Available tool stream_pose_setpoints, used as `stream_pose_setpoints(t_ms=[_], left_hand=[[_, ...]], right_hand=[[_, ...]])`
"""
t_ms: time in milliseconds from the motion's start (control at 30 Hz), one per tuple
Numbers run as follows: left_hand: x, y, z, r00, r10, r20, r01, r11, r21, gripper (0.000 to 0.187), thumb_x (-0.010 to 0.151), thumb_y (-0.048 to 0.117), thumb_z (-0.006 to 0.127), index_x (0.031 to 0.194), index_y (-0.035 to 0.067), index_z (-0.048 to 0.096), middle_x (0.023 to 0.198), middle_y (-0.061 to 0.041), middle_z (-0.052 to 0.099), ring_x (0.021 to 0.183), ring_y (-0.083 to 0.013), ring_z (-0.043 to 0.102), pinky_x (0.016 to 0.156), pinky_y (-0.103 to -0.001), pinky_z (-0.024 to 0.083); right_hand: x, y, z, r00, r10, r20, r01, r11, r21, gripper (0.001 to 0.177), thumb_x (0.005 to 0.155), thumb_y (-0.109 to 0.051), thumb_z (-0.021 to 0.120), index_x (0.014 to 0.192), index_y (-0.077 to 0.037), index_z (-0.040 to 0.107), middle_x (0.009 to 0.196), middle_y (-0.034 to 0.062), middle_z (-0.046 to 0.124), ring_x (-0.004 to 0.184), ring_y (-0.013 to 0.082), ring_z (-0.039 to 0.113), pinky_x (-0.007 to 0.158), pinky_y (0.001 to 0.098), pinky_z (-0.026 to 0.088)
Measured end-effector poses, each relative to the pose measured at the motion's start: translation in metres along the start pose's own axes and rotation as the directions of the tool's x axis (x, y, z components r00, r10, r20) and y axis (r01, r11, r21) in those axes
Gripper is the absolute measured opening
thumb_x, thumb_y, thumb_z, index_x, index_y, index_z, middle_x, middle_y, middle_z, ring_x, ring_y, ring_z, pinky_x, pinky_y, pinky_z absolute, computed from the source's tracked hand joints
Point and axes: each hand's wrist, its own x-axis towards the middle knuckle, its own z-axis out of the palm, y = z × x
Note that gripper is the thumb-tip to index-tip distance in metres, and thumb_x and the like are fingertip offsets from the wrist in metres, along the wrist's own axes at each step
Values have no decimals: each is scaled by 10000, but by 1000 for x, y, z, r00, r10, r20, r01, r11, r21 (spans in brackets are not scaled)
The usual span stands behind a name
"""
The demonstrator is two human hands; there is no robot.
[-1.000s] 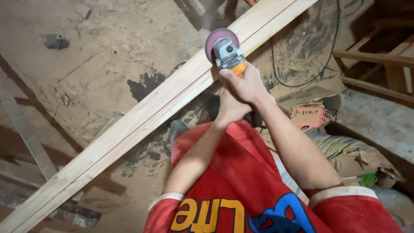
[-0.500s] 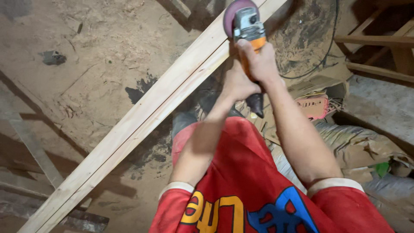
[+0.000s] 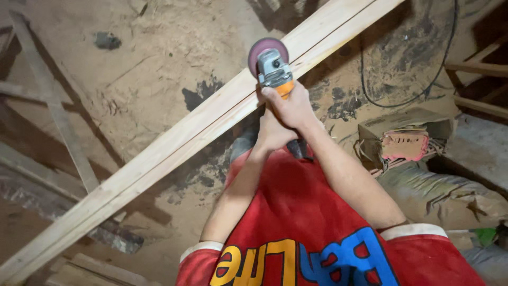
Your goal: The person sands a wooden board using a power sander. The person moves the tool across the top surface and along the edges of the board.
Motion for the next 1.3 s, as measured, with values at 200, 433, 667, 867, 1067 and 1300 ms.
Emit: stream_pose_setpoints(t_ms=[200,433,667,867,1067,1300], left_hand=[[-33,-66,-31,994,54,-92,-58,998,-38,822,637,258,909,1373,86,583,1291,-134,706,1184,-274,704,1001,-393,555],[-83,-130,-39,981,101,-166,-151,933,-326,740,710,187,863,1370,59,554,1311,-117,660,1224,-244,646,1043,-385,516],[-30,-90,17,984,177,-16,-175,950,-257,696,696,118,888,1314,23,581,1283,-114,658,1200,-232,640,1047,-393,506],[22,-7,77,986,142,91,-128,981,-143,670,652,156,894,1270,43,660,1216,-106,735,1151,-239,729,982,-383,577],[79,59,127,976,130,174,-93,973,-209,905,563,154,895,1368,49,495,1240,-107,675,1154,-223,677,982,-357,540],[153,108,195,939,170,300,-150,985,-88,880,589,154,884,1384,19,532,1251,-157,715,1183,-284,725,1019,-382,571]], right_hand=[[-25,-24,61,990,33,135,-25,998,-57,459,830,-422,771,1118,-68,720,972,127,790,938,241,782,848,357,585],[-50,-37,109,926,185,328,-34,908,-417,818,745,-638,798,1193,17,601,1002,244,731,974,397,717,850,440,563],[-36,-19,24,969,204,141,-172,963,-208,660,747,-575,754,1159,-60,716,1031,183,777,1010,319,754,878,398,571],[-4,-8,-65,991,131,-38,-135,983,-128,436,834,-422,773,1088,-72,717,980,138,776,969,250,767,860,373,570],[42,13,-150,977,136,-166,-153,984,-90,430,843,-396,786,1098,-58,714,993,140,772,972,249,762,857,381,572],[92,37,-244,967,89,-240,-100,994,-33,433,878,-393,776,1129,-46,716,1027,121,773,983,212,751,875,363,572]])
